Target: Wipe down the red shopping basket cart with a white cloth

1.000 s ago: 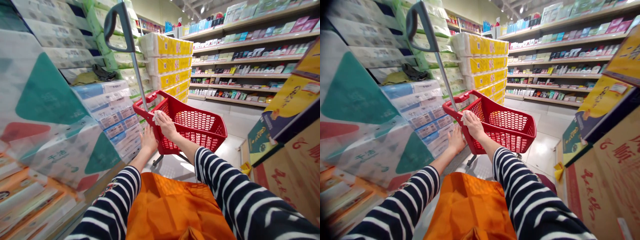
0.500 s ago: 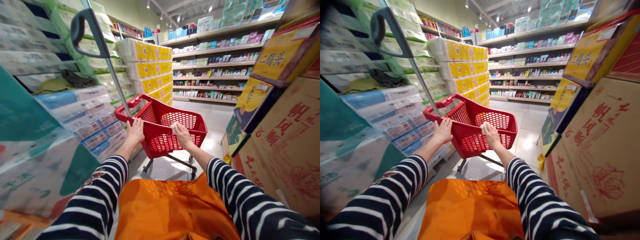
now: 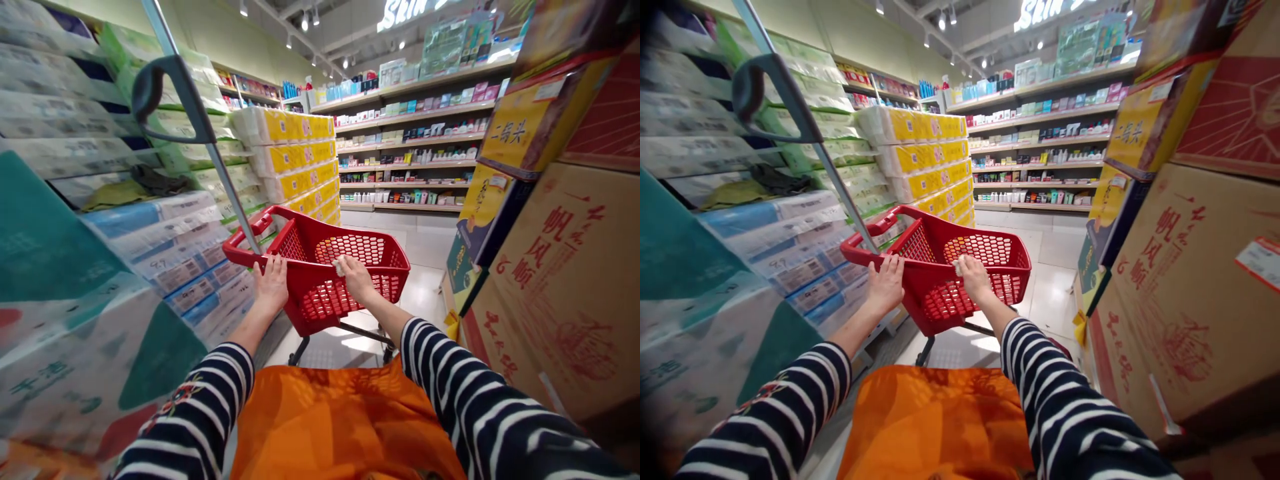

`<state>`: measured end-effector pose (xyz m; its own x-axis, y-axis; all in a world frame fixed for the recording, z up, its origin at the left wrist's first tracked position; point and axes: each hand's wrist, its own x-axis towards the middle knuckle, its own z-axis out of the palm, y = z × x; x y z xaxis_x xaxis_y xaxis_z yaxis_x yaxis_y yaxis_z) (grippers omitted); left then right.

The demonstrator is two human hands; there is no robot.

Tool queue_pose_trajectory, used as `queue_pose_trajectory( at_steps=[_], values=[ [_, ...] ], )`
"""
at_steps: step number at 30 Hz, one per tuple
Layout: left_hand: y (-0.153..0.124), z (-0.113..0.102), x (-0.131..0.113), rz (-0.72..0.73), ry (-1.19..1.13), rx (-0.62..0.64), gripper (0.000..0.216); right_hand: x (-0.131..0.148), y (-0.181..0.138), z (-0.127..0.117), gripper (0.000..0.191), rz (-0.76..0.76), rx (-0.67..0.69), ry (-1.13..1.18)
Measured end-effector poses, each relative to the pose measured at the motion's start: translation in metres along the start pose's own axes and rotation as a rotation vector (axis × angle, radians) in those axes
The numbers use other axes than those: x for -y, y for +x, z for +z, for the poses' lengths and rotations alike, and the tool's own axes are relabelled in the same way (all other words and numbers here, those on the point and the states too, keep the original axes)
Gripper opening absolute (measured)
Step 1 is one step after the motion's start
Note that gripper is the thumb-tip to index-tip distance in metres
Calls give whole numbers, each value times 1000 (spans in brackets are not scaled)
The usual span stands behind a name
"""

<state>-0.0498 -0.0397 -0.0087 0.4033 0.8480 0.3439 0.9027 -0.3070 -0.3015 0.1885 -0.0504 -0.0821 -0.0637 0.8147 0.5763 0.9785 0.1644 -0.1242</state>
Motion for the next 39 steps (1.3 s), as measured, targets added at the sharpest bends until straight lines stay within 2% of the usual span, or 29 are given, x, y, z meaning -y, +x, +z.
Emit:
queue_pose_trajectory(
  at_steps=[5, 8, 11, 16, 19, 23, 27, 30, 32, 35, 37, 39],
  values=[
    [1, -3, -6, -27, -15, 7, 65, -60, -29, -14, 46, 106, 8, -117],
    [0, -5, -13, -32, -14, -16, 64, -74, -32, -16, 44, 206, 5, -137],
    [-2, -6, -23, -49, 0, -44, 61, -61, -26, -11, 44, 215, -2, -110],
    [-8, -9, -34, -49, -10, -48, 64, -19, -8, 2, 47, 103, -13, -18],
    [-10, -12, -36, -48, -22, -43, 64, -7, -2, 3, 48, 57, -7, 23],
    [-10, -16, -38, -38, -51, -34, 64, -20, -6, -4, 46, 26, 1, 41],
    [-12, -20, -45, -39, -67, -19, 65, -51, -18, -12, 47, 148, -5, -20],
    [-14, -23, -54, -39, -86, -13, 67, -59, -19, -14, 48, 203, 0, -40],
    [-15, -24, -62, -35, -103, -11, 67, -46, -14, -11, 50, 174, -10, -13],
    [-16, -26, -71, -26, -123, -23, 67, -12, -1, -3, 54, 47, -62, 79],
    [-17, -28, -71, 0, -149, -45, 68, 8, 7, 1, 54, -6, -98, 139],
    [-19, -30, -62, 42, -192, -70, 68, 13, 10, 3, 55, -20, -109, 173]
  ],
)
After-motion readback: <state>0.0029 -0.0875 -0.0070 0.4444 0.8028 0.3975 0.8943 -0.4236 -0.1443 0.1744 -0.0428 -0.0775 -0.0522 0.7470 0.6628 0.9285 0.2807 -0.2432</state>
